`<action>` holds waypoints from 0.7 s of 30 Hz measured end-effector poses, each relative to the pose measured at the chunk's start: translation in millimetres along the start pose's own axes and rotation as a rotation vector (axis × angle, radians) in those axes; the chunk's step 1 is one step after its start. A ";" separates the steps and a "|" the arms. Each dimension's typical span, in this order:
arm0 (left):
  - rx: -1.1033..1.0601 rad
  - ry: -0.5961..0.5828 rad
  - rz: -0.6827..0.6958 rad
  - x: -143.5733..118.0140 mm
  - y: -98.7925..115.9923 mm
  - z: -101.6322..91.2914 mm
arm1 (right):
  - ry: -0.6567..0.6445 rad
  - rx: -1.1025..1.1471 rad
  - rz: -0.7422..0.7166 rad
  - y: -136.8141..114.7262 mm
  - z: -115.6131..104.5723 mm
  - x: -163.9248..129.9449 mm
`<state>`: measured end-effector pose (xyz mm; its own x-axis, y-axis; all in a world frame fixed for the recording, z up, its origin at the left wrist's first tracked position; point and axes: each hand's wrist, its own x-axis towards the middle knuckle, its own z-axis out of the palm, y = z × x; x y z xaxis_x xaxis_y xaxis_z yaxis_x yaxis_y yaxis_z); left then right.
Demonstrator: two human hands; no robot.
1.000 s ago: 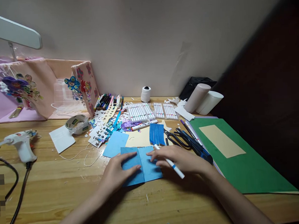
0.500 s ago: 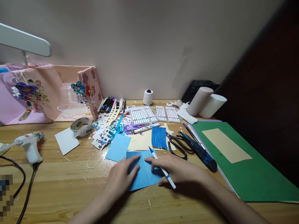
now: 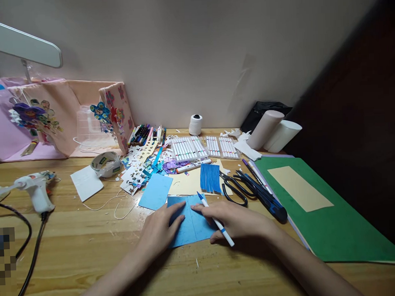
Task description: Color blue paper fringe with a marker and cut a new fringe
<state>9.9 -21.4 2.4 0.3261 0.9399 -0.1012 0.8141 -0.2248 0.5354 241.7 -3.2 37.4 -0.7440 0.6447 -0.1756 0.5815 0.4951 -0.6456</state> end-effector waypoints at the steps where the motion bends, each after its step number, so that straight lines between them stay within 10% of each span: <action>1: -0.002 -0.003 0.005 0.2 -0.4 0.0 | 0.007 0.003 -0.005 0.6 0.4 0.1; 21: 0.027 -0.045 0.002 2.1 1.0 -2.9 | 0.009 -0.005 -0.024 0.4 -2.6 -0.5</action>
<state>10.0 -18.9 5.2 0.3485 0.9271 -0.1379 0.8261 -0.2343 0.5126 243.1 -1.8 39.1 -0.7546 0.6381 -0.1532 0.5652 0.5133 -0.6458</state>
